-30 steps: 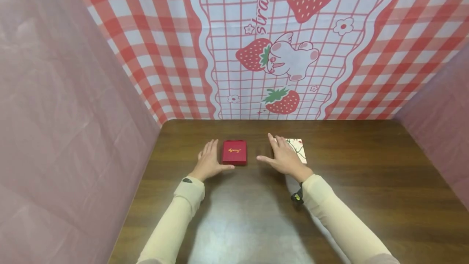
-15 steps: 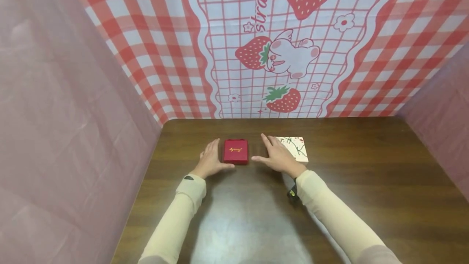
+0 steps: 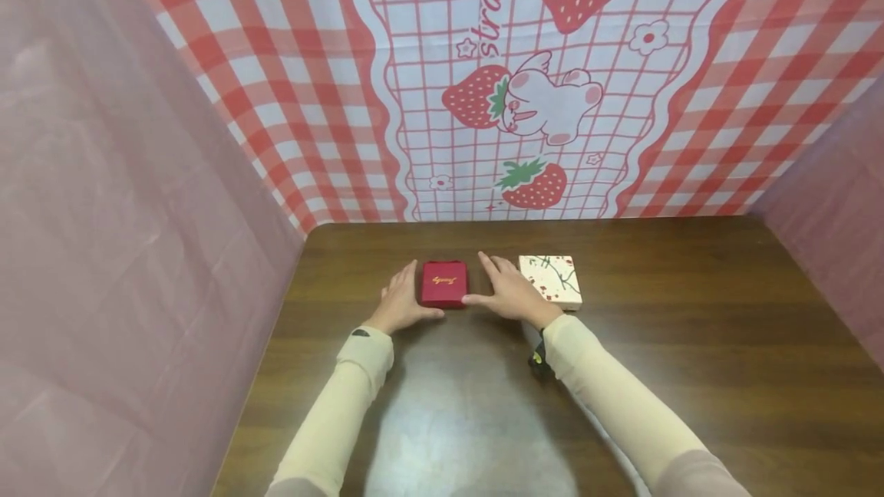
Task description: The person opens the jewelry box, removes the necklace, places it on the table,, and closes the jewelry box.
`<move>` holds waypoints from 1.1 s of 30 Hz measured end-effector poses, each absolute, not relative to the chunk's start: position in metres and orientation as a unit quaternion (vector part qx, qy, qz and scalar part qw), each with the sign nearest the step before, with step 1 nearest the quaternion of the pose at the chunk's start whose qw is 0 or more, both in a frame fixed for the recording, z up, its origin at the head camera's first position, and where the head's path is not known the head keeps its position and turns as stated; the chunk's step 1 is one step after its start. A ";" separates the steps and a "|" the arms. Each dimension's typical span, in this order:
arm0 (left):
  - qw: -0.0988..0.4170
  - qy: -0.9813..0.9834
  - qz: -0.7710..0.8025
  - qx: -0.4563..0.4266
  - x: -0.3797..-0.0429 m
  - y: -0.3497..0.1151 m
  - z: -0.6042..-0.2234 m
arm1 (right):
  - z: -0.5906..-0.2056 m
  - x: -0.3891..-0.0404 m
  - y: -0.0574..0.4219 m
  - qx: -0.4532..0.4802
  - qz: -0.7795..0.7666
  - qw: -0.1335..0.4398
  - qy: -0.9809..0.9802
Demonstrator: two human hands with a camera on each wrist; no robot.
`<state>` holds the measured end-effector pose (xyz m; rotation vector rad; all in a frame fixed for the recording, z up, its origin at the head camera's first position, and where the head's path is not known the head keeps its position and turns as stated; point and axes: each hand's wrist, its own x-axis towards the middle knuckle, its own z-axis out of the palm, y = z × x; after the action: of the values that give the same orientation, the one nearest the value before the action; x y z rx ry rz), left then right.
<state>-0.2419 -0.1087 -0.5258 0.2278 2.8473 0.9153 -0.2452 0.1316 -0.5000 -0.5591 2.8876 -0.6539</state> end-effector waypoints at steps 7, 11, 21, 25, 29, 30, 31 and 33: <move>0.086 0.948 0.298 0.073 -0.243 -0.107 -0.527 | -0.503 -0.247 0.124 -0.191 -0.222 0.081 0.953; 0.084 0.946 0.302 0.081 -0.245 -0.105 -0.526 | -0.504 -0.249 0.119 -0.202 -0.220 0.084 0.951; 0.077 0.948 0.294 0.092 -0.248 -0.105 -0.527 | -0.512 -0.257 0.109 -0.232 -0.215 0.094 0.944; 0.079 0.950 0.286 0.094 -0.250 -0.103 -0.528 | -0.516 -0.259 0.105 -0.234 -0.232 0.087 0.940; 0.081 0.952 0.278 0.095 -0.253 -0.101 -0.529 | -0.519 -0.260 0.101 -0.236 -0.238 0.084 0.938; 0.082 0.952 0.278 0.094 -0.253 -0.100 -0.530 | -0.519 -0.260 0.100 -0.235 -0.237 0.086 0.939; 0.082 0.952 0.279 0.094 -0.254 -0.100 -0.530 | -0.520 -0.261 0.099 -0.235 -0.235 0.087 0.939; 0.083 0.951 0.282 0.094 -0.254 -0.100 -0.531 | -0.519 -0.261 0.097 -0.233 -0.233 0.090 0.940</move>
<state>-0.2544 -0.1000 -0.5311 0.2810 2.8401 0.8408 -0.2609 0.0969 -0.5192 -0.6929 2.7940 -0.6934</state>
